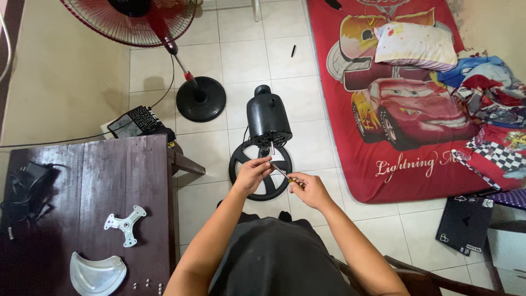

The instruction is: The person assembles an electric fan by attaching the motor housing to the fan stand using a screwdriver. They repeatedly pick up screws from a nearby table and tighten them into the motor housing to secure it to the stand.

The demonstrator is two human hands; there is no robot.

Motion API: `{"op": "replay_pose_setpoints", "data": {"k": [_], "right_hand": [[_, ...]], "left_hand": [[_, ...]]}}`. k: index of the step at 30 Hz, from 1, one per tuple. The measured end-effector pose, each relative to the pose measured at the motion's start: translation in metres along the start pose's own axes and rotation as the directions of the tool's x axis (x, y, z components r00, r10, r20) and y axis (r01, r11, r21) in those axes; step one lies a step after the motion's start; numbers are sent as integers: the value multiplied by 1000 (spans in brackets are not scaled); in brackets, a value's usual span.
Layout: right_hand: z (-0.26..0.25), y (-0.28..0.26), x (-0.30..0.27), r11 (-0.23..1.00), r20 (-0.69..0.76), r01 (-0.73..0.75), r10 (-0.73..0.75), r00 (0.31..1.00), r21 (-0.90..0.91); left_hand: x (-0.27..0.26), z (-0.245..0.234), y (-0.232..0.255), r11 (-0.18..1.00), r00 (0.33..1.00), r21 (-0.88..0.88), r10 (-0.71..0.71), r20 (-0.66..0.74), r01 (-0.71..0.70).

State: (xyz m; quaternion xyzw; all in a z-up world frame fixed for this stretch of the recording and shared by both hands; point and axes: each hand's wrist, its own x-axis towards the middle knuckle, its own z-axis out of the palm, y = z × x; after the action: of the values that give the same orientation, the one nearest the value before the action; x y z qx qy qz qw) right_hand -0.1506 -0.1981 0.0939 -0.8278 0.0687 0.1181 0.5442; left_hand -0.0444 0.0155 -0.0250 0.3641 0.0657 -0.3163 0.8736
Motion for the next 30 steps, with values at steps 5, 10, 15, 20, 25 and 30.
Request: {"op": "replay_pose_setpoints", "data": {"k": [5, 10, 15, 20, 25, 30], "right_hand": [[-2, 1, 1, 999, 0, -30, 30, 1000, -20], [-6, 6, 0, 999, -19, -37, 37, 999, -11], [-8, 8, -3, 996, -25, -83, 83, 996, -12], [-8, 1, -6, 996, -38, -89, 89, 995, -8], [-2, -11, -12, 994, -124, -49, 37, 992, -97], [10, -19, -16, 963, -193, -69, 18, 981, -260]], "left_hand": [[2, -2, 3, 998, 999, 42, -47, 1, 47], [9, -7, 3, 989, 994, 107, -104, 29, 101], [14, -9, 1, 984, 992, 135, -122, 42, 115], [14, 6, 6, 975, 995, 198, -100, 11, 96], [14, 20, 6, 981, 981, 125, -131, -143, 150], [24, 14, -12, 972, 956, 94, -192, -223, 217]]}}
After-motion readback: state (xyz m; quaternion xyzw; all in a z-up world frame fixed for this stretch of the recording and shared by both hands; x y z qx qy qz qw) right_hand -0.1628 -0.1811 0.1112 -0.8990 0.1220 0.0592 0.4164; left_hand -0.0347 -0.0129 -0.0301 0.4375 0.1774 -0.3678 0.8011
